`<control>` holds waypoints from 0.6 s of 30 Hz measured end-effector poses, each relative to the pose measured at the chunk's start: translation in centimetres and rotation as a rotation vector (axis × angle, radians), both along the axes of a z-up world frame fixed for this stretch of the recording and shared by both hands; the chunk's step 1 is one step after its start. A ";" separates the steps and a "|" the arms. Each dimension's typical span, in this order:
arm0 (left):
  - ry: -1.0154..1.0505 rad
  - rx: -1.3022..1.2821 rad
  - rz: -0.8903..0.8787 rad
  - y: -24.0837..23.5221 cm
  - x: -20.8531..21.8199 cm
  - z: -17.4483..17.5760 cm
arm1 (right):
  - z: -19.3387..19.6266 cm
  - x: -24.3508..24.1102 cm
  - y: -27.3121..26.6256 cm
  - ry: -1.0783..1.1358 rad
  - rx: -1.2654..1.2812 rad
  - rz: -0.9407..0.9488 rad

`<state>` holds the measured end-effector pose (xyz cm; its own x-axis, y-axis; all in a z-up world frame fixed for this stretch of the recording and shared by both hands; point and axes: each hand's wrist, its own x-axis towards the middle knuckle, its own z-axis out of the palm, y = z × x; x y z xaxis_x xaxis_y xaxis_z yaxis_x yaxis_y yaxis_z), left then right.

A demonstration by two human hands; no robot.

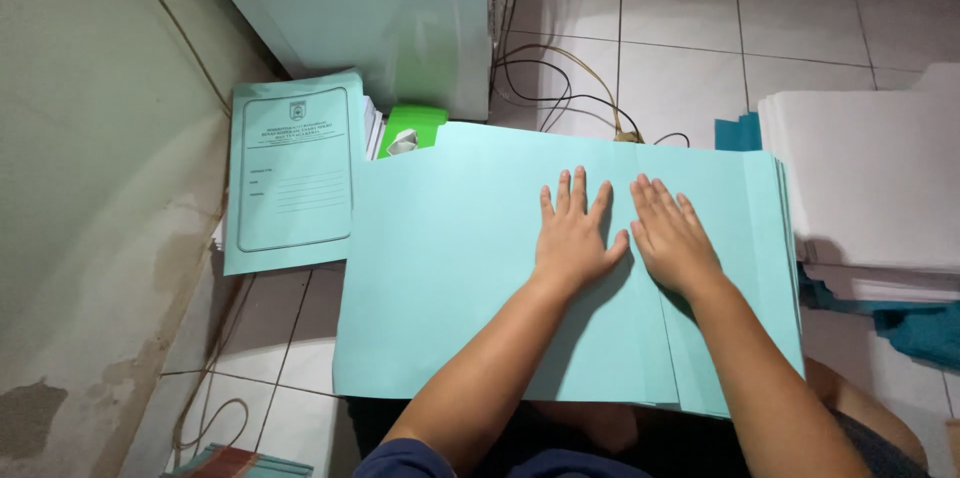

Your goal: The person sits on the floor and repeatedly folds light blue paper sheets in half by hand. They smooth the creases with their hands and place the folded sheets into a stack on the floor to their left.

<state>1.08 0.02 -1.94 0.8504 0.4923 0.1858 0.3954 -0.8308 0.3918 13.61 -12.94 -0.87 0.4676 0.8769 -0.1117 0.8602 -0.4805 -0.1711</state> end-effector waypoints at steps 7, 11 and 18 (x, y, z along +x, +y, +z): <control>0.108 -0.071 -0.013 0.5 -0.4 2.0 | -0.5 2.4 4.5 -0.027 0.074 -0.047; 0.067 -0.092 -0.033 0.1 -0.4 1.6 | -0.7 -1.0 -0.3 0.027 0.129 -0.077; -0.029 -0.029 -0.012 0.1 -0.1 0.1 | -2.0 -7.7 -9.1 0.083 0.317 -0.238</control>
